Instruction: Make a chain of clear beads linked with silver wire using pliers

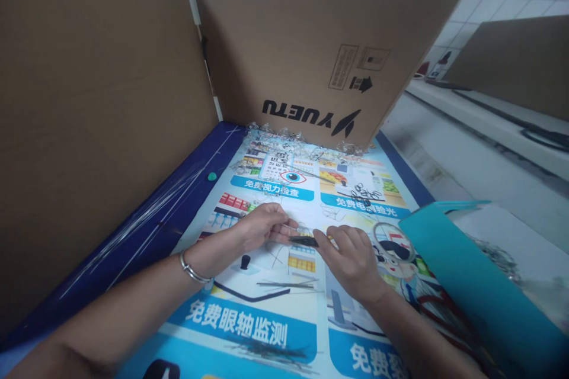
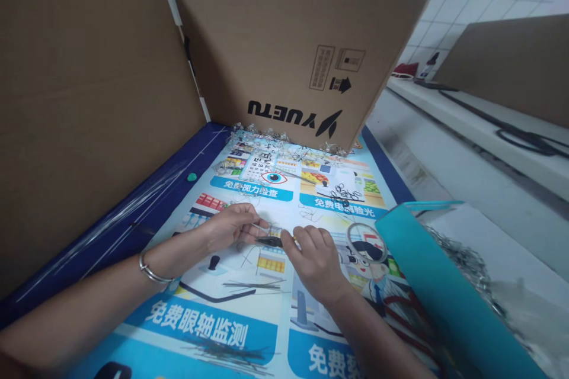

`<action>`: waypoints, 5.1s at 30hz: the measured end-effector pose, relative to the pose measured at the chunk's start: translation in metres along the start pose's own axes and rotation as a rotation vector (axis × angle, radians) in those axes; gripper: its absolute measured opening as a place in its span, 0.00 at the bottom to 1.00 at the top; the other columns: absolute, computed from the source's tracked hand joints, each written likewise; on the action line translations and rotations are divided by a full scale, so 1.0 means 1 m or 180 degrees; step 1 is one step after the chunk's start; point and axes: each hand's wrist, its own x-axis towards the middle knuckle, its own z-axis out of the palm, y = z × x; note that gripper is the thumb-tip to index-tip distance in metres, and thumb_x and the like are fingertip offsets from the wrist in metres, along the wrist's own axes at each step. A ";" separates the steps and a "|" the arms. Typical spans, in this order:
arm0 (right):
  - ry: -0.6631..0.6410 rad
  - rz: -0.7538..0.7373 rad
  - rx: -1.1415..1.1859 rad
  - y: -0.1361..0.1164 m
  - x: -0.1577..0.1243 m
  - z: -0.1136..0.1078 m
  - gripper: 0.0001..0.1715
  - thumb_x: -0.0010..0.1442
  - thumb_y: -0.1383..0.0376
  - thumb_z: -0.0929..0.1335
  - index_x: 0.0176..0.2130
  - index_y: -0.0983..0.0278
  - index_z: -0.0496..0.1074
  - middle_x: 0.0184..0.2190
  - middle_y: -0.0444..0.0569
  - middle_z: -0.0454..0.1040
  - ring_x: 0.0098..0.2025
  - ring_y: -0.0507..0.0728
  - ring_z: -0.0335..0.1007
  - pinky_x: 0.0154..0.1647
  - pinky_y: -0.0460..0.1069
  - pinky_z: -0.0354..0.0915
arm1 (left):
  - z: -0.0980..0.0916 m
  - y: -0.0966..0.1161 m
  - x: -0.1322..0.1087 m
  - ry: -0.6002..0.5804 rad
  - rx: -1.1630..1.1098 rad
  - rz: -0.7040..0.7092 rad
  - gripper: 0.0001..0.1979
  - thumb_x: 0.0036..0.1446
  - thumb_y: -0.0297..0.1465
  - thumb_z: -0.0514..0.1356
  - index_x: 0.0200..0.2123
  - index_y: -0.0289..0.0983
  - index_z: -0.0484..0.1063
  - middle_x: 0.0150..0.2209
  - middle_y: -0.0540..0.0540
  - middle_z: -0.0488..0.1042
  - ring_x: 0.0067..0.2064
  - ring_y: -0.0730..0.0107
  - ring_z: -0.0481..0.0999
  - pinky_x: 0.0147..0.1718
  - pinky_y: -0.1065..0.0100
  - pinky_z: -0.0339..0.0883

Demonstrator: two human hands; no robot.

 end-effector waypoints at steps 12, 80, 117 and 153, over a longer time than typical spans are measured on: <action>0.0041 -0.0012 0.0096 0.000 0.000 0.000 0.12 0.56 0.69 0.65 0.42 0.59 0.69 0.34 0.48 0.71 0.38 0.56 0.63 0.37 0.52 0.54 | -0.001 -0.001 0.002 0.0005 0.0000 -0.0062 0.07 0.50 0.25 0.60 0.26 0.33 0.62 0.33 0.41 0.75 0.28 0.68 0.78 0.22 0.73 0.71; 0.0085 -0.0279 -0.0287 -0.014 0.006 0.000 0.13 0.54 0.68 0.67 0.42 0.63 0.68 0.34 0.50 0.70 0.36 0.56 0.61 0.37 0.52 0.53 | 0.021 -0.013 -0.008 0.0307 0.0267 0.0398 0.06 0.47 0.28 0.58 0.23 0.34 0.62 0.28 0.46 0.76 0.30 0.69 0.77 0.31 0.71 0.66; -0.0484 -0.0033 -0.0037 -0.017 0.008 -0.002 0.08 0.59 0.65 0.64 0.39 0.64 0.69 0.27 0.48 0.66 0.31 0.54 0.58 0.31 0.52 0.49 | 0.019 -0.014 -0.003 0.0462 0.0447 0.0636 0.09 0.49 0.28 0.59 0.25 0.35 0.58 0.28 0.49 0.74 0.30 0.69 0.78 0.36 0.64 0.68; -0.0108 0.2035 0.2290 -0.010 0.003 0.010 0.12 0.59 0.59 0.62 0.35 0.63 0.70 0.29 0.46 0.71 0.32 0.52 0.66 0.34 0.46 0.61 | -0.019 -0.001 0.010 0.0658 0.3387 0.1297 0.07 0.50 0.31 0.55 0.22 0.38 0.68 0.21 0.52 0.71 0.25 0.71 0.70 0.25 0.73 0.57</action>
